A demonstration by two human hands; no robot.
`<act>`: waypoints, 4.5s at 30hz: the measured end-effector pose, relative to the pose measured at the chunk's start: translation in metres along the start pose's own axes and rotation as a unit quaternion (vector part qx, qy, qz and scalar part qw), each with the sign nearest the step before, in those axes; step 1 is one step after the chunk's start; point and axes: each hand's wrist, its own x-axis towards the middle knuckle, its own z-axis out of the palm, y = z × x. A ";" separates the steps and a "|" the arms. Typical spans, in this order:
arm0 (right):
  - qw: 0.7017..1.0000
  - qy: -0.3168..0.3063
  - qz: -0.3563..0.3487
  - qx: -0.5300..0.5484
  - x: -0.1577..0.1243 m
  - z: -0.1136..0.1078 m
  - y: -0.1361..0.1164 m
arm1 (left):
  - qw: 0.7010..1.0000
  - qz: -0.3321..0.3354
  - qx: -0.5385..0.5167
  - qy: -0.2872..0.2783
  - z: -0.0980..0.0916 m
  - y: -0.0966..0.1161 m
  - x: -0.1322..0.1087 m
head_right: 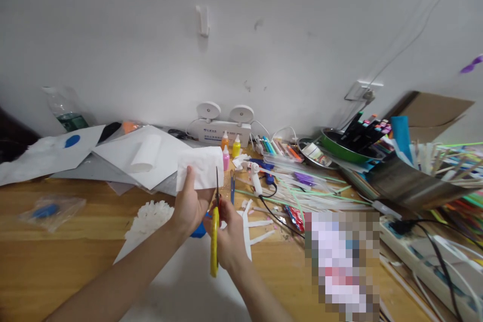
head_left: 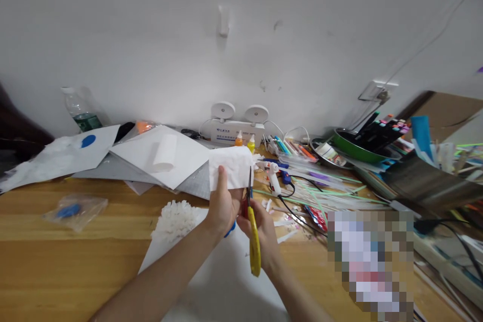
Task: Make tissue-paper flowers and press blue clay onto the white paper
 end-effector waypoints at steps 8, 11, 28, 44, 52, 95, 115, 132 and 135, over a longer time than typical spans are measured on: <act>1.000 -0.005 0.014 0.009 0.000 -0.001 0.000 | 1.000 0.004 -0.027 0.003 -0.003 0.001 0.003; 1.000 -0.010 0.018 0.011 -0.001 -0.001 0.001 | 0.999 0.001 -0.035 -0.006 -0.003 0.001 0.005; 1.000 -0.009 0.023 0.002 0.000 0.000 0.004 | 0.997 -0.029 -0.064 0.037 0.001 0.005 0.005; 1.000 -0.008 0.011 0.002 -0.001 -0.001 0.009 | 0.997 -0.029 -0.067 -0.001 -0.001 0.003 0.006; 1.000 -0.010 0.011 0.006 -0.001 -0.002 0.011 | 0.997 -0.039 -0.063 0.010 0.000 0.004 0.005; 0.999 0.013 0.018 -0.040 -0.004 0.000 0.017 | 0.996 -0.031 -0.079 -0.017 -0.003 0.005 0.007; 0.998 0.023 0.031 -0.046 -0.003 0.001 0.021 | 0.996 -0.016 -0.088 -0.024 0.000 0.007 0.006; 0.997 0.032 0.014 -0.062 -0.004 0.003 0.021 | 0.996 -0.014 -0.074 -0.039 -0.003 0.005 0.007; 0.997 0.034 0.009 -0.075 -0.004 0.002 0.022 | 0.996 -0.013 -0.078 -0.039 -0.004 0.005 0.006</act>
